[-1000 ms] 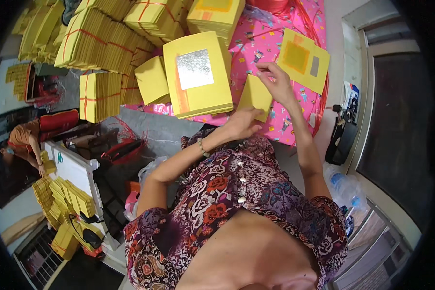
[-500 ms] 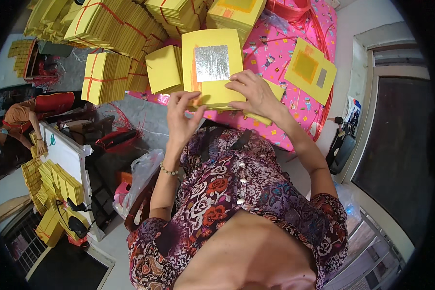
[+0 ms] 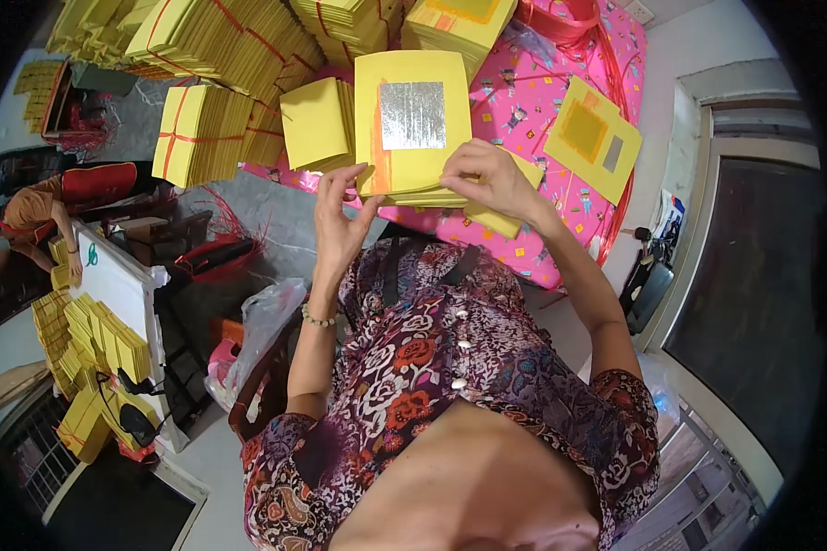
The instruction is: Organizing and bundling sheets of yellow Joss paper using rubber bands.
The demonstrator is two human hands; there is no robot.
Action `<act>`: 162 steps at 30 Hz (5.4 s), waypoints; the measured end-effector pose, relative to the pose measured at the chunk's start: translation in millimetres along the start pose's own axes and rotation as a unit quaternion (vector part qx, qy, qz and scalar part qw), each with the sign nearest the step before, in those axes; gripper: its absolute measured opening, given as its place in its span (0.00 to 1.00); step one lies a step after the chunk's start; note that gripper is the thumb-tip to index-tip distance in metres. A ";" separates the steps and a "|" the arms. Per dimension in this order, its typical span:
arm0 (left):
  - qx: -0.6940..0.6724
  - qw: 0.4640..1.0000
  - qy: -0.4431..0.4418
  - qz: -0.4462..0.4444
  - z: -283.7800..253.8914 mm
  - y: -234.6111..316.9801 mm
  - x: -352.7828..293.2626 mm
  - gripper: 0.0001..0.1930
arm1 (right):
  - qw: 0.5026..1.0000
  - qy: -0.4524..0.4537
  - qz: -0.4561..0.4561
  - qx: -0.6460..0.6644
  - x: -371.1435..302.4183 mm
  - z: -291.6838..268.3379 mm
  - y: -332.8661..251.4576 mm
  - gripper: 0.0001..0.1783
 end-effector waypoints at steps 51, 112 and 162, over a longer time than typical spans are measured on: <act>0.226 0.952 -0.081 0.191 1.4 55.7 34.4 0.21 | 0.993 0.034 0.063 0.095 5.7 -10.6 -2.8 0.07; -0.445 0.843 -0.212 -0.215 45.3 82.3 93.3 0.21 | 0.842 0.184 0.226 0.454 10.1 -22.7 -6.7 0.23; -0.487 0.815 -0.157 -0.271 73.4 70.0 84.6 0.21 | 0.821 0.228 0.331 0.405 8.5 -19.1 18.5 0.24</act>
Point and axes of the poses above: each hand's wrist, its own x-axis towards the middle knuckle, its own z-axis out of the palm, y = z × x, the point moved 3 cm from there along x, towards the middle knuckle
